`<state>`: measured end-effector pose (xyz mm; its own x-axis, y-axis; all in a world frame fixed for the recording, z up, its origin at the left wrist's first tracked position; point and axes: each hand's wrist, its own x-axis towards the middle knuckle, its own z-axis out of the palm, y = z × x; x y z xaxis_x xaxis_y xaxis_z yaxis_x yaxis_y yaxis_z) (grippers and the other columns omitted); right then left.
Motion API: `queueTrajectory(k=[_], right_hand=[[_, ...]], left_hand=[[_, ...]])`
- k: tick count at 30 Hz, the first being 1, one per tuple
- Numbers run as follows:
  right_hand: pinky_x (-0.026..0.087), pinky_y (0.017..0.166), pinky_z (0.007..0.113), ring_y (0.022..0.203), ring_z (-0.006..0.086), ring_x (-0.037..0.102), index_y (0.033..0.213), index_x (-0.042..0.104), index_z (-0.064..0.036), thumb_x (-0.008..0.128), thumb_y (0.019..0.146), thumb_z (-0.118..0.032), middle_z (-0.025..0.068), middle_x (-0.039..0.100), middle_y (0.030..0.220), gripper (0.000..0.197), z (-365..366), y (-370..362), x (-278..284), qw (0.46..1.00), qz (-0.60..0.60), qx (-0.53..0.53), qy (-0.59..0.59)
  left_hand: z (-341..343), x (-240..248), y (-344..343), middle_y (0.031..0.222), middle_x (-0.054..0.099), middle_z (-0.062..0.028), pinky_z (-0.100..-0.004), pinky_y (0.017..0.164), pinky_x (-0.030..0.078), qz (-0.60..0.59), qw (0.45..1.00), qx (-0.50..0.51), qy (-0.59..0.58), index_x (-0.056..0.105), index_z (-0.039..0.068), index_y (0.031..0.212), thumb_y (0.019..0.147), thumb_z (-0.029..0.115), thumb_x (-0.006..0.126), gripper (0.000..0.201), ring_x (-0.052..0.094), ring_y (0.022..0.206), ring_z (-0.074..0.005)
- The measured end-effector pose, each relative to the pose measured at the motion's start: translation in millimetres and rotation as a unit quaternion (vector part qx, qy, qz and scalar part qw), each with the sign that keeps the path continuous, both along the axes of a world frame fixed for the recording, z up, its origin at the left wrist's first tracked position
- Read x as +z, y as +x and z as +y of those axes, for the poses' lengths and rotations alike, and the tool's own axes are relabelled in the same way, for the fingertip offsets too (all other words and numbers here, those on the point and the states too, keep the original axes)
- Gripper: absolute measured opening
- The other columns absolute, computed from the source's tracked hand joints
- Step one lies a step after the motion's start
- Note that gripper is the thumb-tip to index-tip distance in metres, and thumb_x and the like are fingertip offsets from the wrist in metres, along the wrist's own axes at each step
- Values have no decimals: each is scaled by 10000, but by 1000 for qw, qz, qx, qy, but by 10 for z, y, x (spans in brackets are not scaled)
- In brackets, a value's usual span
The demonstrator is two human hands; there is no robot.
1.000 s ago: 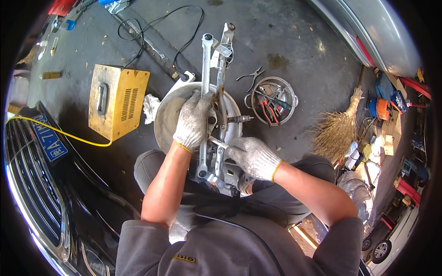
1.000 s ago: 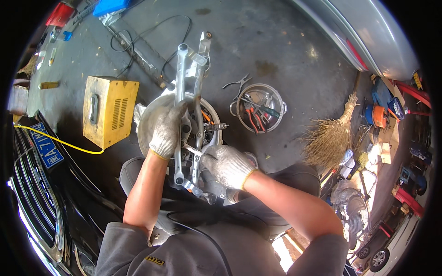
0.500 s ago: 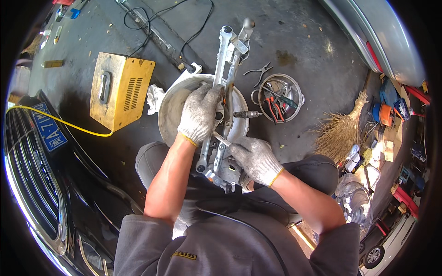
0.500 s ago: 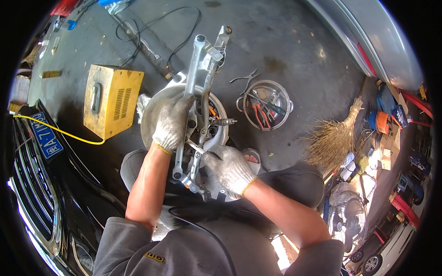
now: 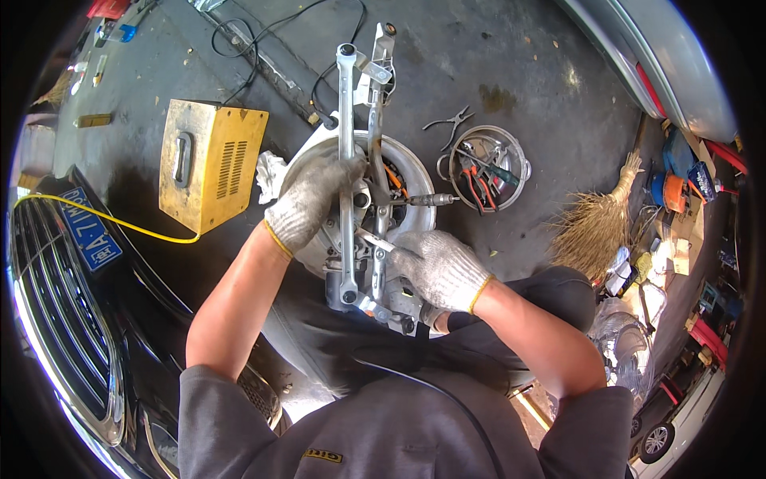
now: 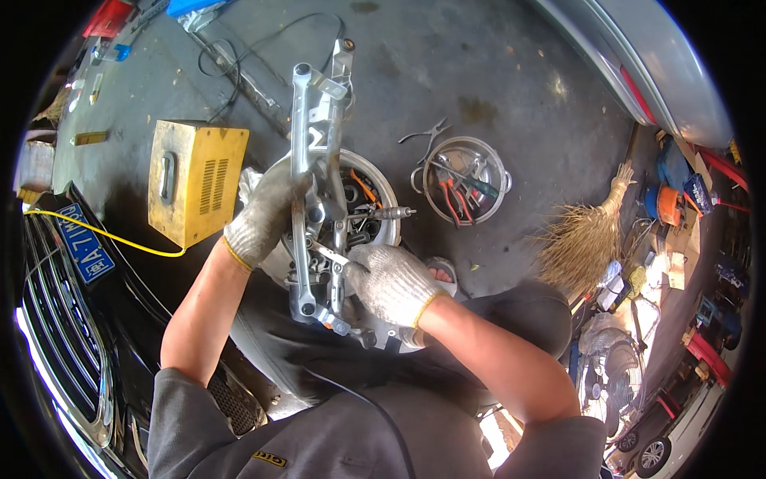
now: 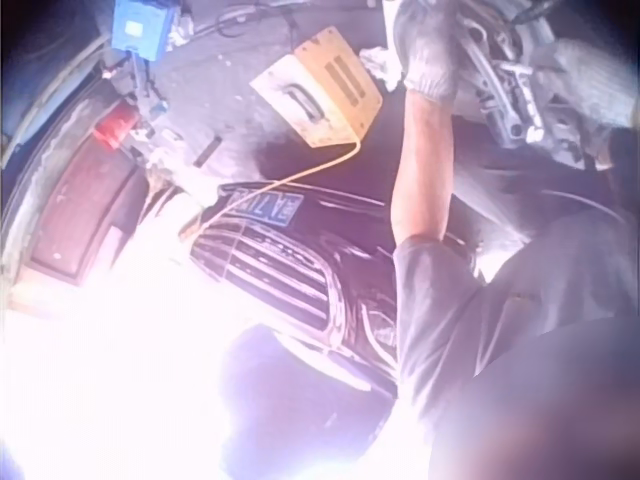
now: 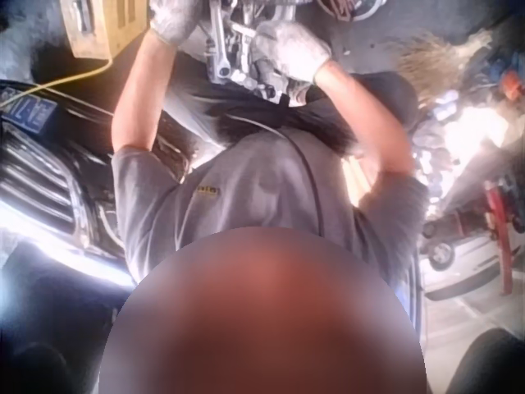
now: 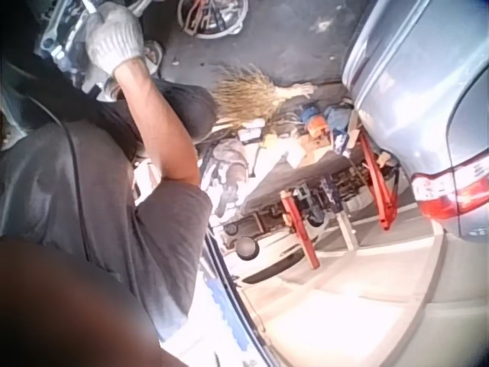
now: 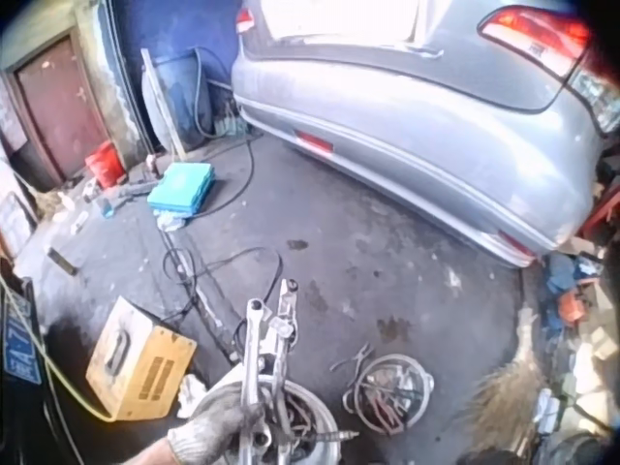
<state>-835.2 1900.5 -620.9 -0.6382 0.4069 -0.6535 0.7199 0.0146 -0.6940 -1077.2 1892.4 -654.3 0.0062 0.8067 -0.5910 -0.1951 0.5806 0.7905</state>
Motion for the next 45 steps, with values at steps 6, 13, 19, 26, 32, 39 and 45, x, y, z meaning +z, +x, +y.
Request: queueTrajectory(k=[6, 13, 19, 26, 32, 39, 45], right_hand=[[561, 891, 525, 979, 429, 727, 1118, 742, -58, 549, 1079, -336, 216, 752, 991, 341, -29, -12, 29, 1000, -18, -22, -11], [567, 853, 515, 941, 422, 731, 1080, 737, -39, 589, 1066, -309, 216, 752, 965, 309, -173, 41, -53, 997, 4, -73, 17], [570, 814, 511, 916, 430, 737, 1091, 730, -7, 647, 1049, -243, 241, 746, 948, 254, -322, 14, -108, 991, 38, -124, 35], [567, 788, 553, 867, 465, 725, 1099, 718, -32, 662, 1036, -267, 254, 741, 906, 250, -591, -84, -98, 976, 37, -211, 27], [566, 777, 537, 839, 445, 730, 1121, 693, -31, 658, 1044, -258, 235, 736, 871, 242, -692, -157, -61, 962, 28, -266, -56], [562, 771, 551, 833, 439, 737, 1171, 686, -43, 627, 1052, -273, 238, 737, 853, 265, -579, -149, -64, 978, 25, -205, -2], [553, 768, 533, 874, 452, 722, 1186, 676, -36, 640, 1040, -185, 268, 713, 902, 212, -507, -113, -98, 986, 24, -168, -3]], left_hand=[[-82, 160, 129, 1030, 673, -32, -284, 792, 520, 22, 999, -25, 6, 677, 13, 1279, 1063, 315, 660, 371, 613, 895, -110], [-126, 4, 292, 849, 692, -34, -269, 628, 495, 85, 992, 65, -59, 698, 17, 1151, 1060, 241, 657, 245, 623, 696, -112], [-170, -14, 275, 881, 693, -37, -278, 667, 514, 43, 993, 103, -34, 717, 12, 1156, 1034, 196, 678, 225, 633, 734, -114], [-180, -30, 252, 890, 707, -57, -275, 640, 539, 52, 993, 106, -25, 696, -7, 1183, 973, 89, 649, 235, 655, 703, -130], [-178, 25, 199, 939, 711, -76, -282, 672, 564, 34, 993, 102, -58, 645, -12, 1301, 928, 56, 616, 380, 675, 734, -147], [-109, 162, 217, 1005, 696, -64, -288, 724, 542, 50, 994, 95, -32, 656, 3, 1360, 968, 182, 623, 433, 649, 838, -134], [-167, 20, 123, 1090, 717, -45, -294, 811, 547, 56, 996, 65, 29, 651, 20, 1400, 1041, 295, 591, 456, 651, 911, -137]])
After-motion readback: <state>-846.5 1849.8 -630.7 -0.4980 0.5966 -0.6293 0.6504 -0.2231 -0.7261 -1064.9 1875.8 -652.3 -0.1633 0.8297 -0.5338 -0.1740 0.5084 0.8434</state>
